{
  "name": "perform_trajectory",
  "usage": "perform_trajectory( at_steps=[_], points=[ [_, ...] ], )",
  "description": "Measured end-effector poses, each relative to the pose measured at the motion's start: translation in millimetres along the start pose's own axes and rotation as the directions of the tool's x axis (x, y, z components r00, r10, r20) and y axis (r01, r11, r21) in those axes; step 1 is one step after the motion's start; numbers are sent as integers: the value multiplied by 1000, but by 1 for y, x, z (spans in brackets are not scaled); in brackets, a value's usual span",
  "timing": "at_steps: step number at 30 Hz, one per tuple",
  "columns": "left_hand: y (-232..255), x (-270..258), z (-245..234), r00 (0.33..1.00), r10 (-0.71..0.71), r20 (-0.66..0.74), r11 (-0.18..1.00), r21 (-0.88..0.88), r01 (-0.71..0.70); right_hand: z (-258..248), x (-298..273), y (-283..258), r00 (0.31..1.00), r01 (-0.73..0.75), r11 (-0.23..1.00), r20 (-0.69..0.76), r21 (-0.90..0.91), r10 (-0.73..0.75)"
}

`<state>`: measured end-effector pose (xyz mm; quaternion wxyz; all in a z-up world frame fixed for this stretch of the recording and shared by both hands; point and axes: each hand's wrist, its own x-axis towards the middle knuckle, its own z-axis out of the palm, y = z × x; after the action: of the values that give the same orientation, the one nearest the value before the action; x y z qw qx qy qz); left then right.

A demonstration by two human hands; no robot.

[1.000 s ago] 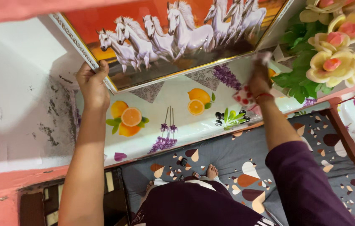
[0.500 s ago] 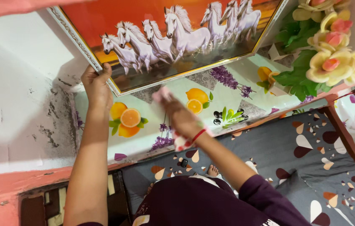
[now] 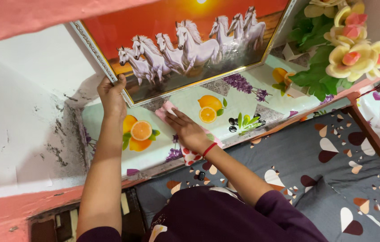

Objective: The person wipes a shelf and a wooden cabinet using a cloth, moving a framed picture and a floral ornament to clean underneath and around them.

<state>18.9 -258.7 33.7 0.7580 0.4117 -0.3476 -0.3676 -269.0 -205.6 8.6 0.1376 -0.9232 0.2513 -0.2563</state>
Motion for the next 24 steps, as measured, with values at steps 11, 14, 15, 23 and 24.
perform_trajectory(
  at_steps=[11, 14, 15, 23, 24],
  points=[
    [7, -2, -8, 999, 7, 40, 973, 232, -16, -57, -68, 186, 928, -348, 935, -166, -65, 334],
    [4, -23, -19, 996, 85, -11, 893, 445, -71, -92, -88, 239, 821, -551, 817, -287, -172, 494],
    [1, -31, -22, 985, 166, -51, 836, 538, -113, -102, -92, 249, 837, -516, 838, -314, -179, 448],
    [18, -142, -48, 936, 123, 330, 66, 938, -339, -44, -43, 150, 964, -240, 936, -175, -257, 199],
    [18, -151, -48, 937, 28, 348, -11, 937, -348, -24, -33, 124, 952, -306, 943, -38, -132, 304]
  ],
)
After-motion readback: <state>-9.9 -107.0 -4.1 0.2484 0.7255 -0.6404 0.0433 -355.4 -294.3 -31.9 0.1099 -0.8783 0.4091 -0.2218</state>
